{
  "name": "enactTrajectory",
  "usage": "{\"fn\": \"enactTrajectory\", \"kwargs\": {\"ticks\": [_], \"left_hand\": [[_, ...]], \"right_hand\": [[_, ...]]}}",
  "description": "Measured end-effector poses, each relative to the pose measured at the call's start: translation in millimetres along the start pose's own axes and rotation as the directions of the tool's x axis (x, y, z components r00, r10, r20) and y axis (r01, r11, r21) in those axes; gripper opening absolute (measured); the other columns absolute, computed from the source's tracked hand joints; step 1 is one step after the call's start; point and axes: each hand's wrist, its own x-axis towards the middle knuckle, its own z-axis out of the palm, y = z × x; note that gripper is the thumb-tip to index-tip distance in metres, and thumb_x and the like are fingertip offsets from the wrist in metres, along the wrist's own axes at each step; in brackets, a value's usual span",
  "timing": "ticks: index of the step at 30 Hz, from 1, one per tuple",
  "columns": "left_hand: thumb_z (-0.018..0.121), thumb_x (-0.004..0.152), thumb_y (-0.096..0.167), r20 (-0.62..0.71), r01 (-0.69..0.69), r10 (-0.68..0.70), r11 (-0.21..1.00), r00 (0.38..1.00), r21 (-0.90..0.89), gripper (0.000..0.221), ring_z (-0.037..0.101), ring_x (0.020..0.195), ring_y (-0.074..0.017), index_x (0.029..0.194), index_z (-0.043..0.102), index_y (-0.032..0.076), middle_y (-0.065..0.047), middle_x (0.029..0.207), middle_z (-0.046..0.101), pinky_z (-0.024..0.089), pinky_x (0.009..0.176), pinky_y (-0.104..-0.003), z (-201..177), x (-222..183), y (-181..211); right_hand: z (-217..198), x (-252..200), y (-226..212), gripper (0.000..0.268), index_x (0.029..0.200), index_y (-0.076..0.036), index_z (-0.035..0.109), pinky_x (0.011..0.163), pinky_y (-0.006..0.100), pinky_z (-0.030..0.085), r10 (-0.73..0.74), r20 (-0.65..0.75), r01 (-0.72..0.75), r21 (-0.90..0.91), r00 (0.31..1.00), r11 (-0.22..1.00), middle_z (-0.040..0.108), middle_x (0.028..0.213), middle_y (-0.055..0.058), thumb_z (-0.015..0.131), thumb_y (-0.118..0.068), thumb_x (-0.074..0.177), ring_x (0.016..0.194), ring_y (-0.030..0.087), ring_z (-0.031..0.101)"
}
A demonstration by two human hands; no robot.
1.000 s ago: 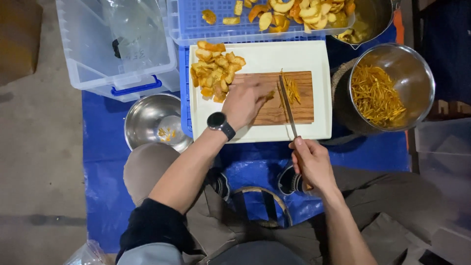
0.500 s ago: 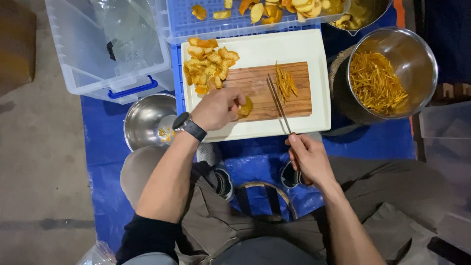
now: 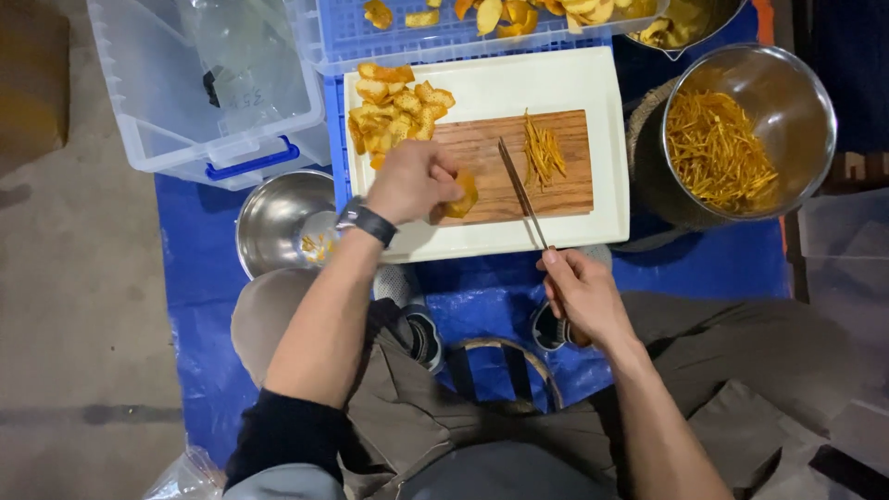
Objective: Cutting orange peels into thin julienne strips using a knife on a wooden cutting board.
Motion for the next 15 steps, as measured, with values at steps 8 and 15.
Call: {"fn": "enactTrajectory", "kwargs": {"ticks": [8,15], "left_hand": [[0.081,0.075,0.025,-0.089,0.124,-0.104,0.955,0.991,0.270,0.017,0.074,0.093,-0.0396,0.088,0.078,0.016,-0.014,0.089,0.071,0.061,0.081,-0.050,42,20,-12],[0.084,0.079,0.026,-0.124,0.051,-0.075,0.982,0.989,-0.184,0.029,0.074,0.100,-0.0314,0.101,0.076,0.008,-0.011,0.093,0.074,0.061,0.085,-0.044,61,43,0]], "right_hand": [[1,1,10,0.043,0.085,0.006,0.070,0.042,0.033,0.045,0.009,0.013,-0.010,0.023,1.000,1.000,0.055,0.053,0.013,0.055,-0.028,0.108,0.040,0.022,0.056],[-2,4,9,0.043,0.091,0.008,0.072,0.042,0.033,0.044,0.009,0.009,-0.010,0.081,1.000,0.997,0.056,0.054,0.014,0.054,-0.027,0.108,0.039,0.022,0.055]]}}
